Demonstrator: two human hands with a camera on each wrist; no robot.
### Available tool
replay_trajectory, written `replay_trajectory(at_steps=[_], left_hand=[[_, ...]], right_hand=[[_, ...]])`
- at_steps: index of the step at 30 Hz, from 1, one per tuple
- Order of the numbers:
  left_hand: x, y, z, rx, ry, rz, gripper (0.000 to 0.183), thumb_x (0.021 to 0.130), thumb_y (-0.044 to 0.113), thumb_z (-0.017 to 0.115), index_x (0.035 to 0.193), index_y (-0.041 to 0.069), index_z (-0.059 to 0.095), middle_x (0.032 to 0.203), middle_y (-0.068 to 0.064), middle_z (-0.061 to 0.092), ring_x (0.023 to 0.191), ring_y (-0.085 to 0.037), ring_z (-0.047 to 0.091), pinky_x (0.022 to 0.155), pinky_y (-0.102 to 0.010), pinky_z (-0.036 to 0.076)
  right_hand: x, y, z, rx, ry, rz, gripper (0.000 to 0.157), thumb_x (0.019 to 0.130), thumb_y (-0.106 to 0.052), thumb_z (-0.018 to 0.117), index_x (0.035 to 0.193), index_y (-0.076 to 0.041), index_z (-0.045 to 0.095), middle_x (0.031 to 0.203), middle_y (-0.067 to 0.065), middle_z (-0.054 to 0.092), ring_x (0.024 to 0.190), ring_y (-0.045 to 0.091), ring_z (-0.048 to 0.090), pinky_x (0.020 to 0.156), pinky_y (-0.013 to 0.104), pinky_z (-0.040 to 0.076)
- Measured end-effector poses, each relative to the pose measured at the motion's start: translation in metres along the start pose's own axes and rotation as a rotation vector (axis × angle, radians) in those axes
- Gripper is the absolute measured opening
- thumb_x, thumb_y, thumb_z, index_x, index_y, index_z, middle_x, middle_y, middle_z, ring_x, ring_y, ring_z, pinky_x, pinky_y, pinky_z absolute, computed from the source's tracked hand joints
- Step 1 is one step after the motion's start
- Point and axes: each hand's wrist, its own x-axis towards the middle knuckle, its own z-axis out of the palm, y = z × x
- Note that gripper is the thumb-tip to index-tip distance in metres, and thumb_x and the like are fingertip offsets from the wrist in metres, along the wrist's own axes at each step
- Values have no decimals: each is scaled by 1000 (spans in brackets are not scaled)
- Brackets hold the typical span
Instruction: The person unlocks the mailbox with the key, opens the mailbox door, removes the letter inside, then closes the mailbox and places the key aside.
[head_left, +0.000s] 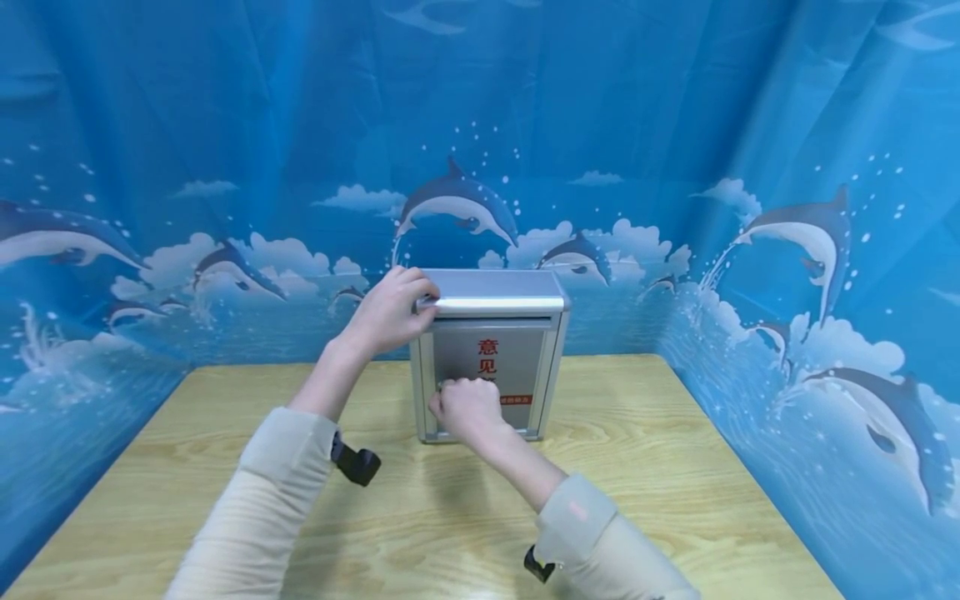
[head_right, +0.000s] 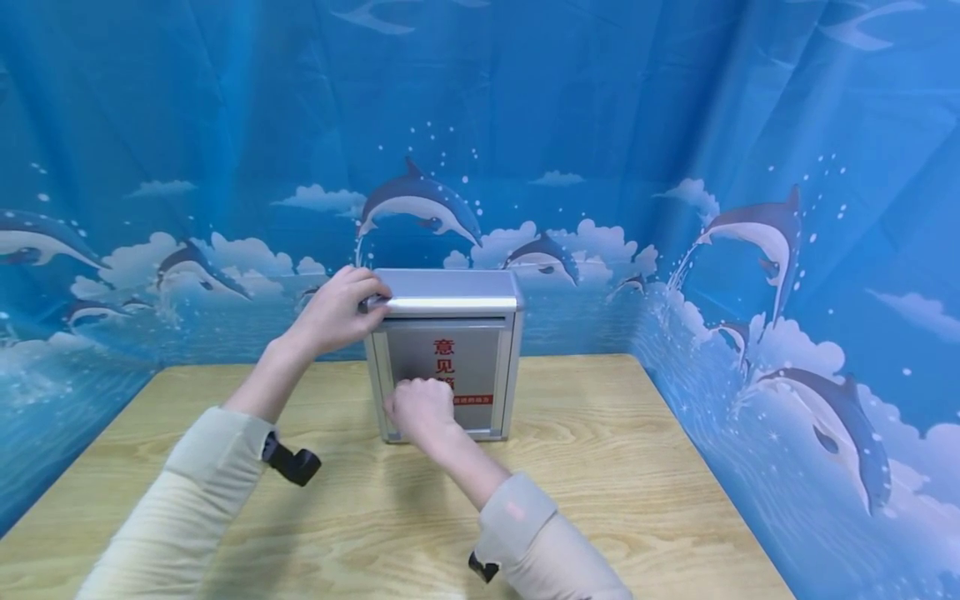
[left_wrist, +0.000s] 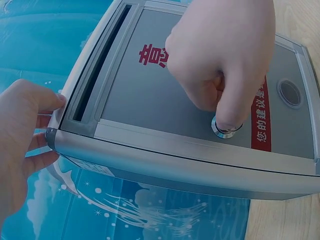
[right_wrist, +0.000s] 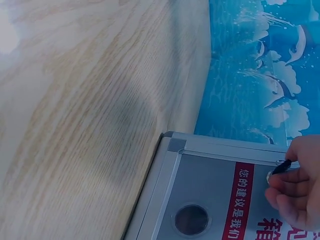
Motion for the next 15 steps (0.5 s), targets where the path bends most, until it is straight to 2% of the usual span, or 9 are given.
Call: replay_trajectory(at_steps=[3, 6, 10, 15], left_hand=[[0, 0, 0, 3, 4, -1, 15, 89, 13, 60, 99, 5, 67, 99, -7, 60, 94, -24, 50, 82, -38, 43], [0, 0, 0, 2, 6, 2, 15, 89, 13, 60, 99, 5, 67, 99, -7, 60, 93, -24, 50, 82, -39, 43], [0, 0, 0, 1, 7, 8, 14, 89, 12, 60, 99, 5, 67, 99, -7, 60, 92, -24, 50, 81, -38, 43], [0, 1, 0, 2, 5, 10, 14, 89, 12, 60, 99, 5, 67, 99, -7, 60, 92, -24, 50, 81, -39, 43]], right_hand=[[-1, 2, 2, 90, 1, 28, 47, 92, -31, 47, 48, -19, 37, 42, -8, 28, 37, 8, 26, 34, 22, 24], [-1, 5, 5, 227, 3, 65, 46, 91, -28, 47, 48, -18, 36, 42, -8, 28, 37, 8, 25, 34, 23, 23], [-2, 8, 7, 423, -20, 123, 45, 91, -26, 46, 48, -18, 36, 42, -8, 28, 37, 8, 24, 35, 22, 20], [-3, 10, 9, 590, -56, 179, 45, 90, -26, 48, 48, -18, 35, 41, -9, 27, 36, 6, 22, 35, 19, 16]])
